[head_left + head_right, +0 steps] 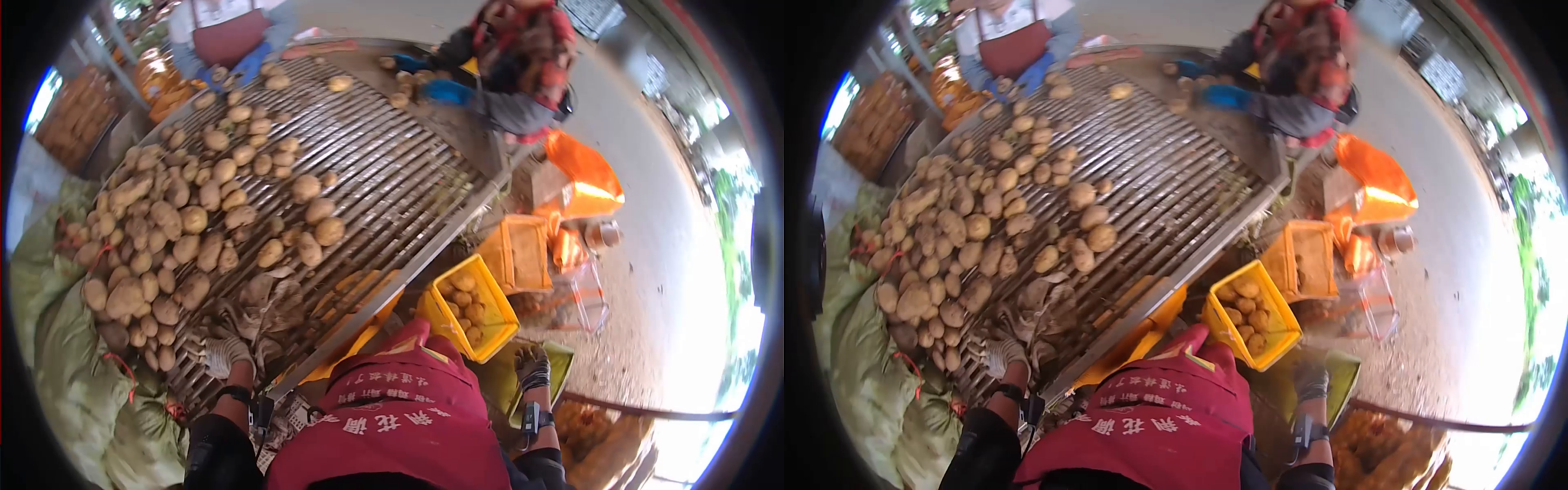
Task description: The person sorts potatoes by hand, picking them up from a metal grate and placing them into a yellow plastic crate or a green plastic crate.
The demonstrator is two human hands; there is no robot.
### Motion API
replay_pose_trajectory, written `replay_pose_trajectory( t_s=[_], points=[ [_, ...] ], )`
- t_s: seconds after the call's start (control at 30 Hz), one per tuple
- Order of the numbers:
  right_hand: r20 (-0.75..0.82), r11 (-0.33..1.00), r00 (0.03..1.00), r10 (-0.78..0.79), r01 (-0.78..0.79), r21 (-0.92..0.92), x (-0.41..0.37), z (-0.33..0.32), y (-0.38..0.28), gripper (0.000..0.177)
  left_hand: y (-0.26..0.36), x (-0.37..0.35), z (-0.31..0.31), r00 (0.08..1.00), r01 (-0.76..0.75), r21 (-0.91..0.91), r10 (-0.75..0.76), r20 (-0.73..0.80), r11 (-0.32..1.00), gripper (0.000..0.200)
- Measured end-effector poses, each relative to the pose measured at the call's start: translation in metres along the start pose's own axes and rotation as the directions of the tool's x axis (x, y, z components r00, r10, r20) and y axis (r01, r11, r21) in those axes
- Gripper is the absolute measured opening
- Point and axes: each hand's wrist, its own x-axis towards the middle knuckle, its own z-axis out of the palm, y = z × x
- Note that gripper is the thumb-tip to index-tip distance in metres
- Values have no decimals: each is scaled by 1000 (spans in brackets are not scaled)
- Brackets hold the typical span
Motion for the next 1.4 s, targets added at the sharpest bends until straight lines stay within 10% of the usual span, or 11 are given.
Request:
replay_pose_trajectory(
  t_s=[0.07,0.13,0.2,0.27,0.33,0.53,0.63,0.9,1.1,1.3,1.4],
  points=[
    [632,690,755,-177,553,-467,7,59,4,29,11,-15,-18,981,-65,-57,54,-188,996,68],
    [359,954,932,45,67,-292,-38,169,-7,31,27,-11,-85,999,19,-32,-17,47,999,68],
    [532,753,842,-84,403,-519,-84,252,1,36,27,4,-105,670,159,-75,-52,741,984,74],
    [680,673,733,-5,506,-540,-93,307,15,36,20,-7,-63,747,218,-51,-133,651,975,74],
    [804,528,582,124,648,-550,-105,355,38,36,14,-21,-29,990,-22,-169,-2,-143,985,73],
    [903,-66,-205,378,967,247,-129,467,127,38,24,-27,-47,961,39,35,-28,-274,999,66],
    [853,-119,-232,467,940,320,-158,520,162,41,20,-20,-54,982,37,8,-37,185,999,78],
    [542,1,-566,621,692,722,-266,574,324,57,20,-24,-59,994,68,-153,-53,99,986,72],
    [95,189,-334,938,719,668,-368,575,424,66,18,-17,-61,989,121,-497,-61,134,859,61],
    [210,233,-578,788,596,768,-333,581,451,64,20,-20,-88,997,71,-388,-73,9,919,62],
    [316,-52,-311,896,636,770,-327,600,431,74,20,-23,-82,1000,28,-359,-30,-1,933,66]
  ],
)
